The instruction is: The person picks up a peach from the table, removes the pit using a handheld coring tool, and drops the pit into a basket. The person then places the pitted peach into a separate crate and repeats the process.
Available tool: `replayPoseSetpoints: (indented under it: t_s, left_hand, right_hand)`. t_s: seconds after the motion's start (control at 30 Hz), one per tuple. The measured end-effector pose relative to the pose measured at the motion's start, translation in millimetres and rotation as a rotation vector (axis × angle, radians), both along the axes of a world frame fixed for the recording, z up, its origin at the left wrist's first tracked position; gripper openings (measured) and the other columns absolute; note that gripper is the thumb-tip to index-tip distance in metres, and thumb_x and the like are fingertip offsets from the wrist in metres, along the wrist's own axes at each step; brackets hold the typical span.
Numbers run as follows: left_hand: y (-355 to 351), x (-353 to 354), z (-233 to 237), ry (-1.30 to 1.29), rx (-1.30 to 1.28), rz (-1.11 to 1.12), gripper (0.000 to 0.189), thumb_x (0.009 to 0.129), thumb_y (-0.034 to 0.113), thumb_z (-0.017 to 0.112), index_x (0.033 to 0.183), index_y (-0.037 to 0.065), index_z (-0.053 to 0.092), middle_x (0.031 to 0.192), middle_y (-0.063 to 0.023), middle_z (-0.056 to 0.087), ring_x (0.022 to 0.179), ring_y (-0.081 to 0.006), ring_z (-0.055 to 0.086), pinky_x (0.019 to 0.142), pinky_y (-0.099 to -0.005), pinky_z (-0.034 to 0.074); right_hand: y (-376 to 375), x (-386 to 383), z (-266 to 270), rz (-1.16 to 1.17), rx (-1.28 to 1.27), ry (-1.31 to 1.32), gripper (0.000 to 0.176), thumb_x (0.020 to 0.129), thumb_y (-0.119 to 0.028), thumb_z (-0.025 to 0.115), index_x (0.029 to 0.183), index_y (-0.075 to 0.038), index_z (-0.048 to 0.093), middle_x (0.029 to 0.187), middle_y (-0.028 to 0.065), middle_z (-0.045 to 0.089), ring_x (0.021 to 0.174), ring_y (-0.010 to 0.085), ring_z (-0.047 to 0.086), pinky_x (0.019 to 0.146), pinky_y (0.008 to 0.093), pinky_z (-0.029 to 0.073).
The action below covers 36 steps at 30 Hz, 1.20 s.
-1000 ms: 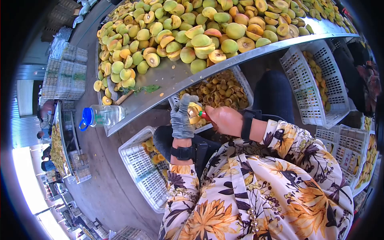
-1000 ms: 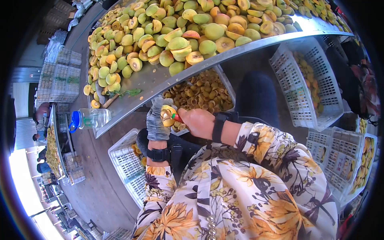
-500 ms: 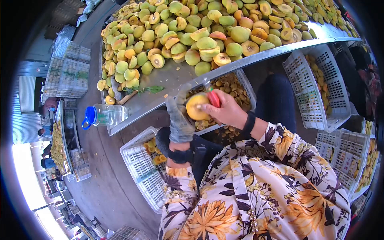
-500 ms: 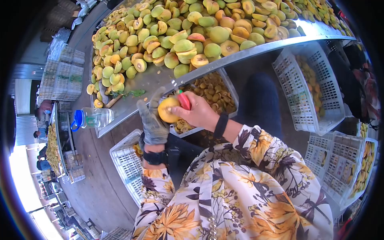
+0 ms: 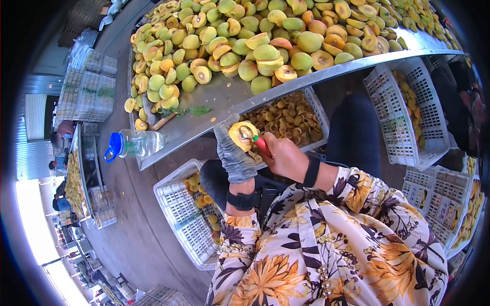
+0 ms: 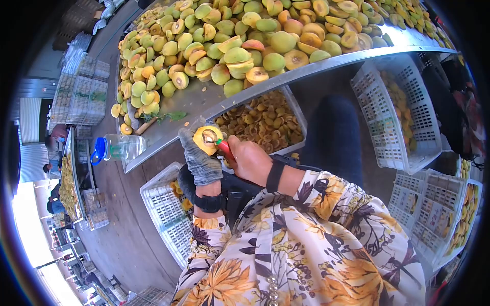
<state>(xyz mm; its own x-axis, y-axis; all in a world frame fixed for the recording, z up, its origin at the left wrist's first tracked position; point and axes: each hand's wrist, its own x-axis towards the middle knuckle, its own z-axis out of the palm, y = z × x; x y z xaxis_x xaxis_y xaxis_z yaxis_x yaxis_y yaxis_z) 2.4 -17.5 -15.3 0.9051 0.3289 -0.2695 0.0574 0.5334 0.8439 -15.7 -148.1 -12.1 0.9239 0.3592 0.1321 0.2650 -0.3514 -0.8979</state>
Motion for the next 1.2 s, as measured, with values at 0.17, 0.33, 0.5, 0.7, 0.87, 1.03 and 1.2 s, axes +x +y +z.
replayPoseSetpoints:
  t_s: [0.17, 0.33, 0.5, 0.7, 0.87, 1.03, 1.2]
  left_hand:
    - [-11.8, 1.4, -1.7, -0.113, 0.224, 0.055, 0.05, 0.087, 0.05, 0.047, 0.1, 0.002, 0.057, 0.091, -0.0078, 0.061, 0.08, -0.015, 0.056, 0.07, -0.0272, 0.048]
    - [-1.5, 5.6, -1.4, -0.012, 0.247, -0.112, 0.054, 0.085, 0.053, 0.048, 0.091, 0.0, 0.059, 0.083, -0.0086, 0.062, 0.07, -0.0157, 0.058, 0.063, -0.0269, 0.049]
    - [18.5, 15.2, 1.6, 0.181, 0.315, -0.553, 0.06, 0.083, 0.054, 0.048, 0.085, -0.004, 0.061, 0.075, -0.0108, 0.062, 0.064, -0.019, 0.061, 0.06, -0.0277, 0.051]
    - [7.4, 9.3, -6.0, 0.075, 0.03, -0.271, 0.052, 0.085, 0.047, 0.05, 0.1, -0.003, 0.057, 0.085, -0.014, 0.062, 0.066, -0.025, 0.061, 0.062, -0.033, 0.053]
    - [10.0, 9.4, -12.7, 0.112, -0.068, -0.179, 0.045, 0.084, 0.044, 0.054, 0.094, 0.0, 0.057, 0.08, -0.0148, 0.062, 0.064, -0.0277, 0.062, 0.057, -0.036, 0.054]
    - [-0.4, 12.5, -1.4, 0.138, -0.061, -0.161, 0.038, 0.083, 0.038, 0.057, 0.088, 0.001, 0.057, 0.073, -0.0134, 0.061, 0.057, -0.0259, 0.06, 0.053, -0.0349, 0.053]
    - [-1.7, 9.3, 5.5, 0.086, 0.087, -0.219, 0.031, 0.081, 0.029, 0.063, 0.088, 0.0, 0.057, 0.073, -0.0135, 0.061, 0.06, -0.0241, 0.06, 0.052, -0.0336, 0.052]
  right_hand:
    - [-2.7, -3.6, -1.5, -0.015, -0.085, -0.001, 0.013, 0.079, -0.004, 0.054, 0.085, 0.002, 0.044, 0.058, 0.0238, 0.051, 0.057, 0.041, 0.054, 0.049, 0.043, 0.041]
    - [-4.6, -5.8, -8.2, 0.061, -0.079, 0.022, 0.011, 0.079, -0.004, 0.054, 0.082, 0.002, 0.045, 0.058, 0.0234, 0.051, 0.058, 0.0406, 0.055, 0.049, 0.0423, 0.042]
    - [-14.0, -2.0, -19.0, 0.209, -0.129, 0.073, 0.011, 0.076, -0.004, 0.055, 0.083, 0.001, 0.047, 0.061, 0.021, 0.053, 0.059, 0.0381, 0.056, 0.051, 0.0404, 0.043]
    - [-6.2, -2.3, -17.8, 0.169, 0.135, 0.255, 0.015, 0.075, -0.007, 0.059, 0.085, -0.001, 0.049, 0.06, 0.0182, 0.053, 0.055, 0.034, 0.056, 0.051, 0.0375, 0.043]
    - [-5.2, -5.0, -14.7, 0.152, 0.134, 0.218, 0.014, 0.075, -0.006, 0.058, 0.085, 0.0, 0.049, 0.059, 0.0174, 0.052, 0.054, 0.0316, 0.055, 0.051, 0.036, 0.043]
    - [-8.0, -5.0, -8.8, 0.143, 0.008, 0.128, 0.014, 0.074, -0.004, 0.057, 0.083, 0.003, 0.048, 0.06, 0.0206, 0.053, 0.056, 0.0341, 0.057, 0.051, 0.0374, 0.043]
    - [-11.3, -3.7, -7.7, 0.214, 0.063, 0.237, 0.015, 0.073, -0.005, 0.057, 0.082, 0.003, 0.048, 0.059, 0.0203, 0.053, 0.055, 0.0342, 0.056, 0.051, 0.0385, 0.043]
